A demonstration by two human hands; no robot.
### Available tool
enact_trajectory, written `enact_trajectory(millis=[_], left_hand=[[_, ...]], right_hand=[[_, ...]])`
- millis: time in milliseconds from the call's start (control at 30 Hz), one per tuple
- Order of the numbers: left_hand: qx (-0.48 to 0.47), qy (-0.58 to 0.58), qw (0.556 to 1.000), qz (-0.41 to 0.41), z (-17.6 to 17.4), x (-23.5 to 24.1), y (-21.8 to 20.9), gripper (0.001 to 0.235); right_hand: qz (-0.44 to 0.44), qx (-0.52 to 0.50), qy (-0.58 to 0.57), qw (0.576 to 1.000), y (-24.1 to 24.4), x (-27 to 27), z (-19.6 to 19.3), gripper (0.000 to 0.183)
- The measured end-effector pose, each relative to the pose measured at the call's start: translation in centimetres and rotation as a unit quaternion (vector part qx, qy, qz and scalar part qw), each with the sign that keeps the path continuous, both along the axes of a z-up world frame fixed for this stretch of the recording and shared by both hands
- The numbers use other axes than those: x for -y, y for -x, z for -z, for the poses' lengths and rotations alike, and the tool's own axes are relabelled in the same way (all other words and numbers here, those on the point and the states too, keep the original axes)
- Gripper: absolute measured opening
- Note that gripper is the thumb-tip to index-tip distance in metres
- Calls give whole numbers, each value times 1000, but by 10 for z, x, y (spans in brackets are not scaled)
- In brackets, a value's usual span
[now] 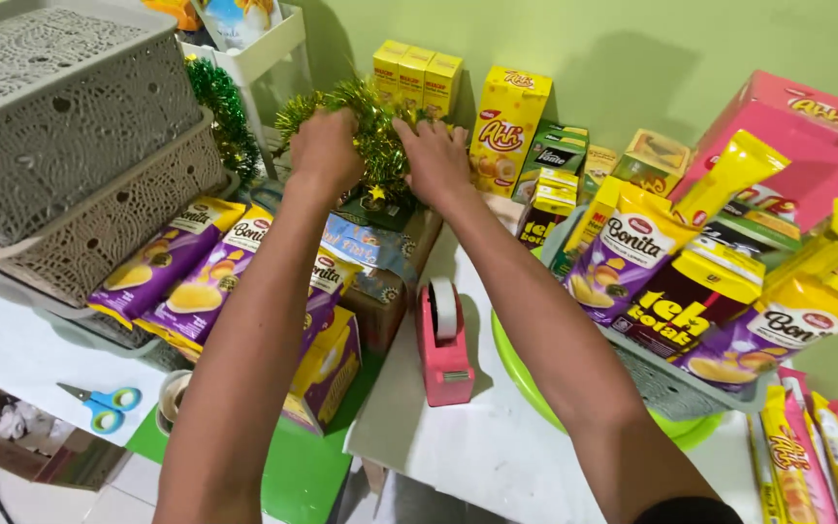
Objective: The person arranges various snack packages, including chips and tea boxes, into a grey plastic basket placed on a green rotating base. They use a tape dispenser to secure the items in place and then wrap a green tinsel garland around the basket's rim.
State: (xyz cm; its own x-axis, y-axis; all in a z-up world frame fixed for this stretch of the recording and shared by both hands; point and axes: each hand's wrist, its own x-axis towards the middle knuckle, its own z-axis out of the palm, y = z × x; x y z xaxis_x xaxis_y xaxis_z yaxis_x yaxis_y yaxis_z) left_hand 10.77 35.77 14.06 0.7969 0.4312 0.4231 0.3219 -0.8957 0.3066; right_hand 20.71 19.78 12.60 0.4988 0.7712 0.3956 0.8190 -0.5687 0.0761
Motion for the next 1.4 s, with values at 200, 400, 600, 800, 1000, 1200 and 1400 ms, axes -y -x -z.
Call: enact_trajectory(millis=[200,400,600,800,1000,1200,1400], left_hand=[[-110,14,994,12,24,-27,-21,48],[-82,116,989,-40,-40,15,13,86],[32,151,987,-39,-52,12,4,91],[174,227,957,40,-73,21,8,129],[422,376,811,155,-88,15,5,99],[476,393,734,283,-142,98,69,40],[435,326,752,373,-160,183,101,38]], right_hand=[[33,91,-145,985,-33,-9,4,14],[-101,-6,-314,944,-29,-8,-82,37],[-198,49,-388,899,-28,0,-147,17],[-209,-41,-414,885,29,54,-176,13],[-223,-143,-433,861,63,117,-195,15],[-231,-243,-454,825,121,198,-216,23],[-124,-175,-306,927,195,308,-187,55]])
